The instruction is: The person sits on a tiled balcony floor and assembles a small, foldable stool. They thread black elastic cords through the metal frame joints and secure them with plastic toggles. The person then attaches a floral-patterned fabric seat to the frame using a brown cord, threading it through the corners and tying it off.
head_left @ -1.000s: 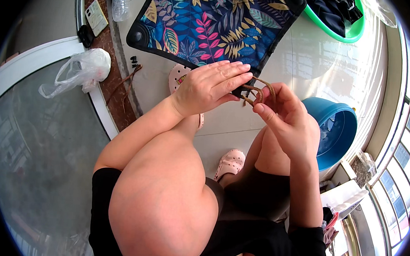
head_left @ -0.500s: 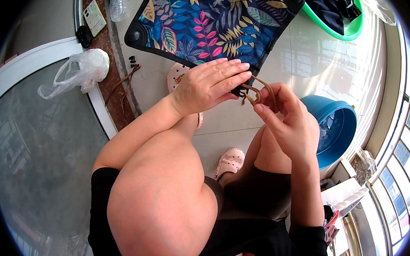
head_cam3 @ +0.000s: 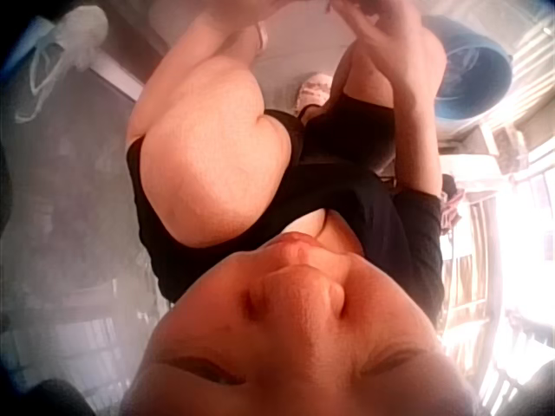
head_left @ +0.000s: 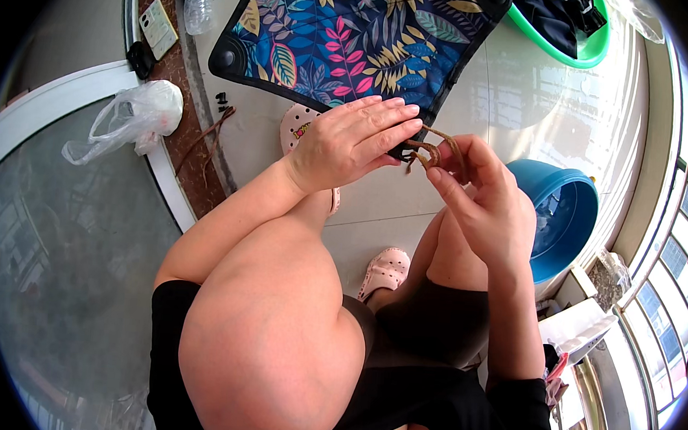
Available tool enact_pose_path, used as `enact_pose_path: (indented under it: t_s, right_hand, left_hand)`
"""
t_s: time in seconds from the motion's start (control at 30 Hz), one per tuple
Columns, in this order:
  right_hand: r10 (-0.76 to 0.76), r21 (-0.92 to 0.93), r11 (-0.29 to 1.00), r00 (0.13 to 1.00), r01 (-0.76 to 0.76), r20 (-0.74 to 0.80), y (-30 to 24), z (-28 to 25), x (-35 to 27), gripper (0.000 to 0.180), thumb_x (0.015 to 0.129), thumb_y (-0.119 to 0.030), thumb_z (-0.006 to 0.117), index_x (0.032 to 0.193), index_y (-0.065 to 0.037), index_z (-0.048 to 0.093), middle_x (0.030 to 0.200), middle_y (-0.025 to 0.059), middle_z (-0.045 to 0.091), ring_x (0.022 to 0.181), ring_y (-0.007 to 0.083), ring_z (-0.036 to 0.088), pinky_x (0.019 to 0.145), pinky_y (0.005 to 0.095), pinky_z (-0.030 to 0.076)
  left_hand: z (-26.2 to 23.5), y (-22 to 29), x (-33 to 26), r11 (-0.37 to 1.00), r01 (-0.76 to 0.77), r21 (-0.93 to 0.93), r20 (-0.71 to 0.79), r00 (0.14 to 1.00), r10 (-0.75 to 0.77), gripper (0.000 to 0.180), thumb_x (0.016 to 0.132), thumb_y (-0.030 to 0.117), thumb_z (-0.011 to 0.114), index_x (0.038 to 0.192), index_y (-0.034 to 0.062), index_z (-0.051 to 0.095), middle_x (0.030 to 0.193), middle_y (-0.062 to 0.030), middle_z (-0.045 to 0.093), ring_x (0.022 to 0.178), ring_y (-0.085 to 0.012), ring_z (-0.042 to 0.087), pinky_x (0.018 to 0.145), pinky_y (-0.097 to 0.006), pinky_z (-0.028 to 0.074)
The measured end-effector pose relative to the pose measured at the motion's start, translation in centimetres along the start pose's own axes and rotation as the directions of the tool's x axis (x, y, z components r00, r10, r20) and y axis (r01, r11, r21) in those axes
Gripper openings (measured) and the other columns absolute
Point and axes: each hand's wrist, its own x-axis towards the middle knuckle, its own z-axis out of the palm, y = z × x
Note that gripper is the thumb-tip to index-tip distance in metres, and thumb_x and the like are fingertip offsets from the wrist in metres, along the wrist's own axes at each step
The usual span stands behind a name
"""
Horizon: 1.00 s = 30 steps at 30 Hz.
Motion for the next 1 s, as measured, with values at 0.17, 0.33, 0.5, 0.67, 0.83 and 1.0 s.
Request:
enact_pose_path:
  t_s: [0.17,0.33,0.5,0.67,0.83,1.0]
  right_hand:
    - [-0.021,0.006,1.0,1.0,0.021,-0.005,0.5,-0.1,0.1,0.023,0.087,-0.015,0.074,0.104,-0.005,0.061,0.093,-0.0001,0.069,0.089,0.0063,0.065,0.079,0.0217,0.049]
    - [-0.069,-0.016,0.998,0.997,0.068,-0.022,-0.3,0.2,-0.1,0.017,0.087,-0.002,0.068,0.101,0.001,0.06,0.089,0.0057,0.069,0.082,0.0133,0.066,0.072,0.0245,0.049]
    - [-0.008,-0.004,1.0,1.0,0.008,0.016,2.8,1.8,0.9,0.018,0.086,-0.002,0.069,0.101,0.0,0.06,0.093,0.0081,0.068,0.083,0.0156,0.067,0.07,0.0277,0.051]
    - [0.092,0.078,0.992,0.995,-0.094,0.03,5.1,3.3,0.3,0.031,0.084,-0.002,0.071,0.111,-0.001,0.056,0.107,0.0138,0.063,0.083,0.0226,0.07,0.071,0.0311,0.054]
    - [0.079,-0.203,0.976,0.997,-0.075,0.013,6.2,2.8,-0.5,0.021,0.084,-0.004,0.069,0.103,0.0,0.06,0.095,0.0137,0.067,0.084,0.0248,0.071,0.071,0.0357,0.054]
    - [0.113,-0.236,0.967,0.992,-0.099,0.048,3.9,0.8,-2.2,0.014,0.085,-0.008,0.07,0.092,0.001,0.062,0.082,0.0124,0.068,0.08,0.0238,0.069,0.071,0.0345,0.053]
  left_hand:
    - [0.0,0.0,0.0,1.0,-0.001,-0.002,-0.005,1.0,0.001,0.054,0.078,0.025,0.076,0.126,0.0092,0.06,0.127,-0.0079,0.064,0.116,-0.0252,0.063,0.096,-0.038,0.053]
    - [0.0,0.0,-0.2,1.0,0.005,-0.007,-0.003,1.0,-0.005,0.055,0.077,0.023,0.077,0.126,0.0082,0.06,0.127,-0.0083,0.064,0.116,-0.0258,0.063,0.096,-0.039,0.053]
    - [0.6,-0.2,-0.8,0.999,-0.003,-0.052,0.002,1.0,0.003,0.057,0.072,0.018,0.08,0.124,0.0063,0.06,0.125,-0.0095,0.064,0.115,-0.0279,0.063,0.096,-0.041,0.053]
    - [1.0,-0.6,-1.1,0.998,0.002,-0.062,-0.038,0.999,-0.005,0.048,0.077,0.025,0.076,0.121,0.0087,0.064,0.125,-0.0055,0.065,0.114,-0.0233,0.063,0.097,-0.036,0.053]
    - [0.9,-0.5,-1.0,0.997,0.005,-0.072,-0.026,1.0,-0.006,0.048,0.076,0.022,0.077,0.12,0.008,0.065,0.123,-0.006,0.066,0.113,-0.0241,0.064,0.096,-0.037,0.053]
    - [0.9,-0.5,-1.1,0.993,0.047,-0.109,-0.028,0.998,-0.051,0.047,0.076,0.021,0.078,0.119,0.0075,0.064,0.122,-0.0063,0.066,0.113,-0.0248,0.064,0.096,-0.037,0.053]
